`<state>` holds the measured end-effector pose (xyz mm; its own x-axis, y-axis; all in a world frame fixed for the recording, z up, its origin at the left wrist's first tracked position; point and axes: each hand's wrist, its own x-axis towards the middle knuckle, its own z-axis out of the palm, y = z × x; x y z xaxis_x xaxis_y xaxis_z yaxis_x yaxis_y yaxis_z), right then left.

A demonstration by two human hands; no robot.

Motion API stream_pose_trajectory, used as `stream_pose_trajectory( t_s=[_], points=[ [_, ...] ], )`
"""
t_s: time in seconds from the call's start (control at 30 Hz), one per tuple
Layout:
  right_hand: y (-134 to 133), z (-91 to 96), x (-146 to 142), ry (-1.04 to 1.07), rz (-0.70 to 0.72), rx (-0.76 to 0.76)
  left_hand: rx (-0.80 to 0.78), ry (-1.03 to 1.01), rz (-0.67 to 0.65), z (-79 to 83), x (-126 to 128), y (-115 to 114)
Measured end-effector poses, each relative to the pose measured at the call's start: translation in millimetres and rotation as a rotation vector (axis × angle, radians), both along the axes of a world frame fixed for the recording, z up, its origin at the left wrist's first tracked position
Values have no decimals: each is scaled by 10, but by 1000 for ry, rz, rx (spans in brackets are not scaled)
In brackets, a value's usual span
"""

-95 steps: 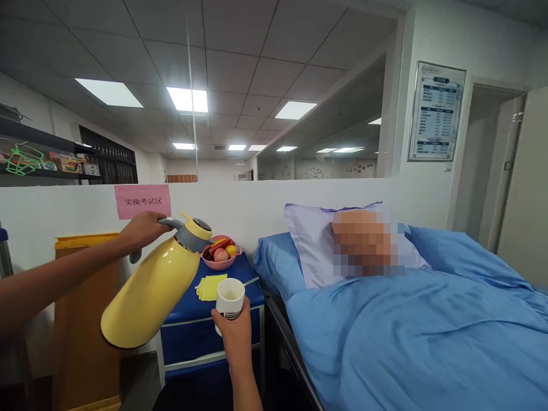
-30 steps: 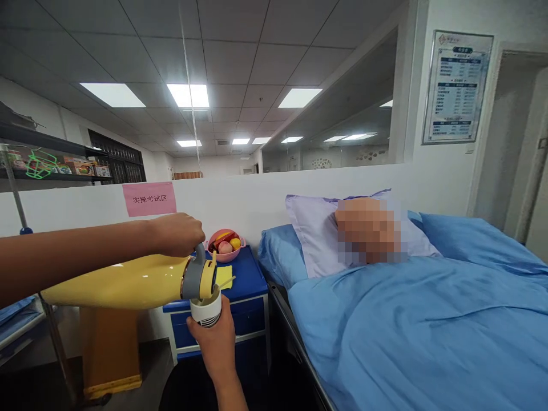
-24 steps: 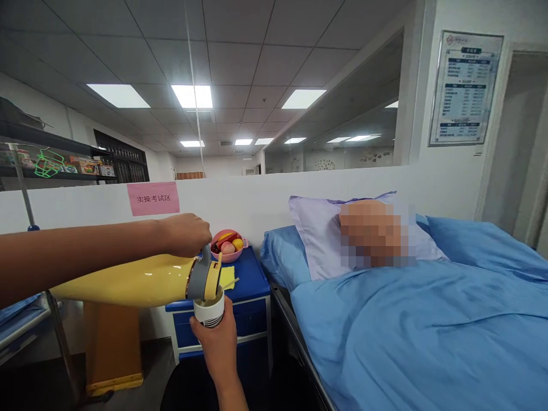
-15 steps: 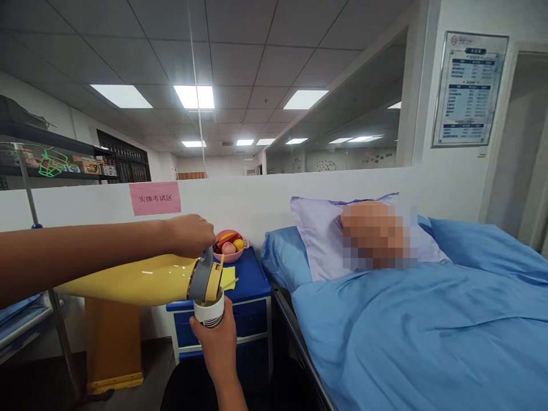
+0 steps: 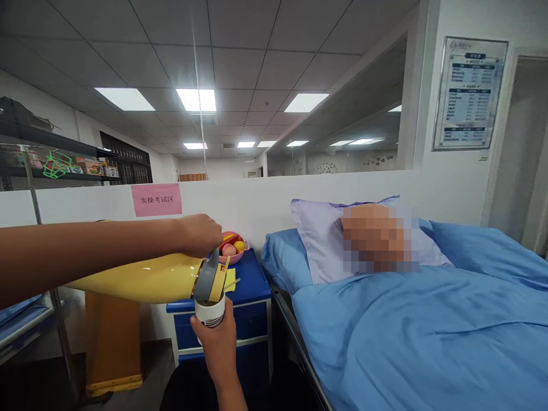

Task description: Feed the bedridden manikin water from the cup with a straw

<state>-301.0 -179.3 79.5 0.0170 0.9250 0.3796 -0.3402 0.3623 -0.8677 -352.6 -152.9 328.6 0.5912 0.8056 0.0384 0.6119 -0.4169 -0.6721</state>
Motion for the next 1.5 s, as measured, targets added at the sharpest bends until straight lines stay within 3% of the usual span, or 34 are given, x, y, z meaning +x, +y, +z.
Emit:
stream_pose_trajectory(
  t_s=[0.17,1.5],
  points=[
    [-28,24,12,-30,14,-12,-23,138,-19,3,21,-8],
    [-63,42,-120,-2,-95,39,-12,194,-32,105,160,-349]
  ],
)
